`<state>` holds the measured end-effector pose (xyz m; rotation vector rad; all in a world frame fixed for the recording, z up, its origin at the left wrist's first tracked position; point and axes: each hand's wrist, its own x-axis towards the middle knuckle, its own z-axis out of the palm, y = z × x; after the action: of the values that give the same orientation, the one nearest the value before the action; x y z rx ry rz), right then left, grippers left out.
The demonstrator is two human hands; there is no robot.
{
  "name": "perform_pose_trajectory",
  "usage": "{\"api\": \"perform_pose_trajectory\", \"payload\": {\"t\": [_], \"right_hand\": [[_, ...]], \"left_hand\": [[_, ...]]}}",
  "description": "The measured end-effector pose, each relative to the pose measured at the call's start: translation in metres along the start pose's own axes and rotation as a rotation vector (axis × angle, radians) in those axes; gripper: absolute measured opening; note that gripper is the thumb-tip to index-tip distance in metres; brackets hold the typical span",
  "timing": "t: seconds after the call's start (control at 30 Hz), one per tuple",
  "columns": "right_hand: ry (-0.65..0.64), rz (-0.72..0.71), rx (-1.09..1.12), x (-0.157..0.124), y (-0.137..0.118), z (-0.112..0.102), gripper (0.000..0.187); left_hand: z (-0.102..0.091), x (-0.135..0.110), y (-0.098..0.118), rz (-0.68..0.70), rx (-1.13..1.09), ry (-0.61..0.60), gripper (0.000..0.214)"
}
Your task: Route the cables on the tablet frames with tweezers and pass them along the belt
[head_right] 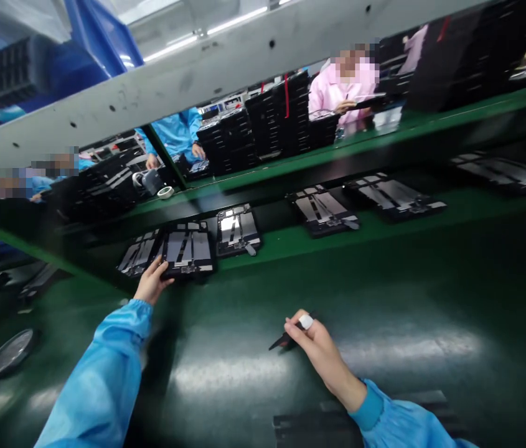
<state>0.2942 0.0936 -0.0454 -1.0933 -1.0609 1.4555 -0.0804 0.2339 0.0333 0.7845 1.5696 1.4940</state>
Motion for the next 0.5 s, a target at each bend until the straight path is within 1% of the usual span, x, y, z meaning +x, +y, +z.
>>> {"api": "perform_pose_trajectory", "payload": {"t": [0.07,0.13,0.23,0.4,0.47,0.5], "right_hand": [[-0.004,-0.001,0.0,0.001,0.0,0.001,0.043],[-0.012,0.002,0.014,0.001,-0.001,0.003,0.044],[-0.022,0.011,0.06,0.001,-0.004,0.006,0.042],[-0.036,0.018,0.076,0.0,-0.011,0.007,0.04],[-0.046,0.023,0.068,-0.001,-0.012,0.005,0.039],[-0.047,0.025,0.061,-0.001,-0.013,0.003,0.04]], "left_hand": [[0.01,0.021,0.0,-0.016,0.025,-0.013,0.049],[0.02,0.03,-0.004,-0.029,0.048,-0.035,0.046],[0.04,0.033,-0.017,-0.035,0.075,-0.083,0.042],[0.088,0.04,-0.043,-0.02,0.137,-0.135,0.035],[0.096,0.044,-0.047,0.01,0.184,-0.127,0.033],[0.094,0.046,-0.047,0.034,0.214,-0.113,0.032]]}}
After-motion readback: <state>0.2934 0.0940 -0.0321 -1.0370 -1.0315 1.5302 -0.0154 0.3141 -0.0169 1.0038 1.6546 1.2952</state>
